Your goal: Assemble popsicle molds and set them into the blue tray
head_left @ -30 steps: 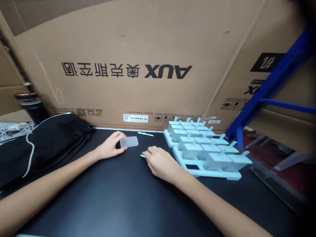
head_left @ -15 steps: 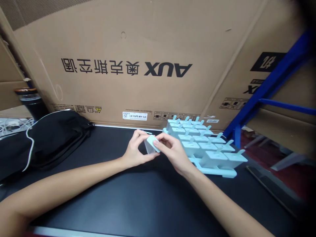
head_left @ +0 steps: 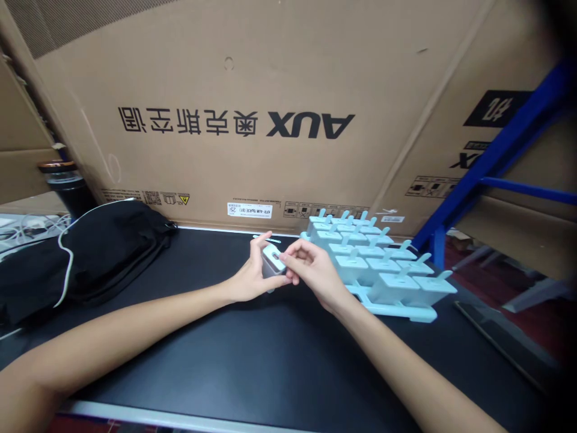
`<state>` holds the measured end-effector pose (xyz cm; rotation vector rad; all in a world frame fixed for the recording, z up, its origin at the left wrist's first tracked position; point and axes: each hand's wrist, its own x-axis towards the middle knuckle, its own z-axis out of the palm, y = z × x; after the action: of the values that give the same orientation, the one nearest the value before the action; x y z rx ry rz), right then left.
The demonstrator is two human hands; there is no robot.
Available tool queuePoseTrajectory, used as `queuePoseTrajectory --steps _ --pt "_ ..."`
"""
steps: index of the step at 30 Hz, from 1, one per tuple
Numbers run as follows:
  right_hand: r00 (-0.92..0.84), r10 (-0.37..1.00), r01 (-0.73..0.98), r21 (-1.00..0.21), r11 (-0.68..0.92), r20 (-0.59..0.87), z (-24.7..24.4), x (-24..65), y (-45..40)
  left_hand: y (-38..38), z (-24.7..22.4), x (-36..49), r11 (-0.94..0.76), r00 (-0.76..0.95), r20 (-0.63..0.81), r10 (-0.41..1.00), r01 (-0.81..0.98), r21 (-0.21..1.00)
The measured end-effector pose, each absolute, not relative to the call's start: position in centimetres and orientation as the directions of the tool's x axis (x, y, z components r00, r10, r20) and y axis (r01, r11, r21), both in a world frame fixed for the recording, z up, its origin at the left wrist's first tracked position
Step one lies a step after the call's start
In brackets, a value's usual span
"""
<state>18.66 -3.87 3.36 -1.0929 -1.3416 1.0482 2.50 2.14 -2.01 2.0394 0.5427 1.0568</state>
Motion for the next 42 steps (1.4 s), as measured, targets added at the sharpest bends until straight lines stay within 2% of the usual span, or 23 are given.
queuePoseTrajectory --steps 6,9,11,13,15,17,19,20,22,29,32,37,42 --pt "-0.092 0.987 0.124 -0.982 0.141 0.130 2.7 18.8 -3.6 2.0 -1.1 2.4 -0.662 0.645 0.505 0.573 0.001 0.750" --pt "-0.138 0.980 0.182 -0.969 0.164 0.140 2.1 19.3 -3.5 2.8 -0.9 2.1 -0.747 0.645 0.579 0.498 -0.019 0.664" --pt "-0.124 0.977 0.248 -0.948 0.199 0.172 1.5 19.4 -3.1 3.9 -0.8 1.4 -0.810 0.576 0.656 0.488 0.018 0.587" --pt "-0.057 0.970 0.398 -0.885 0.239 0.236 0.9 19.3 -2.1 5.1 -0.7 0.5 -0.838 0.433 0.738 0.517 0.081 0.539" --pt "-0.023 0.946 0.643 -0.720 0.261 0.322 0.5 18.8 -0.6 6.2 -0.5 -0.3 -0.846 0.313 0.788 0.530 0.136 0.515" --pt "-0.078 0.932 0.858 -0.452 0.243 0.354 0.4 18.1 1.4 6.9 -0.3 -0.9 -0.856 0.278 0.809 0.517 0.162 0.492" --pt "-0.147 0.946 0.954 -0.210 0.212 0.290 0.7 17.3 3.3 7.2 -0.3 -1.1 -0.873 0.298 0.821 0.488 0.157 0.462" --pt "-0.167 0.955 0.970 -0.133 0.204 0.245 0.8 16.9 4.0 7.1 -0.3 -1.0 -0.884 0.318 0.825 0.466 0.145 0.444" --pt "-0.189 0.966 0.977 -0.067 0.203 0.176 1.1 16.4 4.8 6.9 -0.6 -0.9 -0.908 0.368 0.832 0.414 0.111 0.403" --pt "-0.160 0.984 0.977 -0.133 0.169 0.075 0.9 18.0 4.4 5.6 -1.2 -0.6 -0.974 0.624 0.766 0.156 -0.031 0.224" --pt "-0.110 0.993 0.975 -0.190 0.115 0.034 1.2 19.0 4.4 4.9 -1.0 -0.2 -0.968 0.648 0.756 0.092 -0.119 0.220" --pt "-0.102 0.994 0.974 -0.206 0.092 -0.039 2.4 18.7 4.1 4.3 -1.0 0.3 -0.935 0.646 0.760 0.075 -0.219 0.278" --pt "-0.116 0.993 0.985 -0.132 0.113 -0.018 3.5 19.1 3.8 4.3 -1.3 0.4 -0.933 0.671 0.727 0.146 -0.150 0.327"
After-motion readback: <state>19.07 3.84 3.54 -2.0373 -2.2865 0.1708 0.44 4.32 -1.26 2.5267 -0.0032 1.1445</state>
